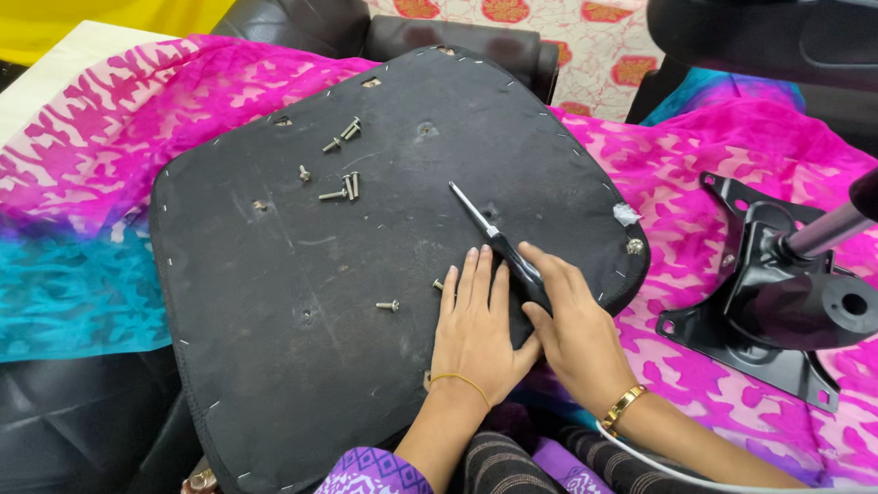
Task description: The person uses a screwdriver to fasten screws into a black upholstered seat base. They pick up screws from the surface, align them with holes, and turn the screwdriver to drive them in. The seat base remains on a colorful fabric-covered surface throughout.
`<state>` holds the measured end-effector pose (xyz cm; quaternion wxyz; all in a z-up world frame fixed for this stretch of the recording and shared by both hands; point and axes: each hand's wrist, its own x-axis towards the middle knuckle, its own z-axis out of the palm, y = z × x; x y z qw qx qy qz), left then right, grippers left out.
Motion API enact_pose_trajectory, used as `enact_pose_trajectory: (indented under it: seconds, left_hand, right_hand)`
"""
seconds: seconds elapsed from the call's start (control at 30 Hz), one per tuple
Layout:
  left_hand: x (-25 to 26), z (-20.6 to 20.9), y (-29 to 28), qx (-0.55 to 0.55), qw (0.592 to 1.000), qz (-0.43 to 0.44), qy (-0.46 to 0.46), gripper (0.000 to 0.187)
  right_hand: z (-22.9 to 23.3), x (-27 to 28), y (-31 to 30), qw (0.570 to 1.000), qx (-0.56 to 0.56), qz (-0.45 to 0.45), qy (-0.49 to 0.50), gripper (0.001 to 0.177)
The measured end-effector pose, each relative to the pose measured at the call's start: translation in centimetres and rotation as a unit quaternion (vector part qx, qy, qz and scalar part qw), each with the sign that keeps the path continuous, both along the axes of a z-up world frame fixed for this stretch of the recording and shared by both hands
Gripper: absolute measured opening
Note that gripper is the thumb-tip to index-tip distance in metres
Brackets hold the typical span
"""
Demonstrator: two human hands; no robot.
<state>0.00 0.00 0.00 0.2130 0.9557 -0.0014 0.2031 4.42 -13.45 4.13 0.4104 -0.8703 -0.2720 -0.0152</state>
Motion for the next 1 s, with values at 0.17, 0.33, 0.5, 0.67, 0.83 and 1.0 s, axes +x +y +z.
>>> enact_pose_trajectory:
  seconds: [0.17, 0.33, 0.5, 0.67, 0.83, 1.0]
  left_hand:
    - [-0.1, 0.4, 0.0, -0.016, 1.0, 0.024, -0.01, 0.079]
    - [-0.2, 0.4, 0.0, -0.013, 0.999, 0.035, -0.021, 0.079]
    - [-0.1, 0.3, 0.1, -0.013, 0.999, 0.029, -0.019, 0.074]
    - [-0.1, 0.2, 0.2, -0.015, 0.999, 0.026, -0.023, 0.073]
    - [-0.1, 0.2, 0.2, -0.021, 0.999, 0.026, -0.023, 0.072]
    - [-0.2, 0.3, 0.2, -0.037, 0.999, 0.02, -0.023, 0.071]
  right_hand:
    - [-0.9, 2.2, -0.8, 0.996, -0.002, -0.024, -0.087, 0.041]
    - [-1.1, 7.6, -4.6, 0.966, -0.114, -0.153, -0.172, 0.043]
    - [-1.8, 10.9, -7.1, 0.982, -0.126, -0.112, -0.087, 0.025]
    - [-0.9, 10.5, -7.5, 0.972, -0.179, -0.099, -0.118, 0.017]
    - [1.1, 10.0, -7.2, 0.969, -0.17, -0.088, -0.159, 0.018]
    - [1.9, 9.7, -4.3, 0.998, -0.022, -0.038, -0.049, 0.026]
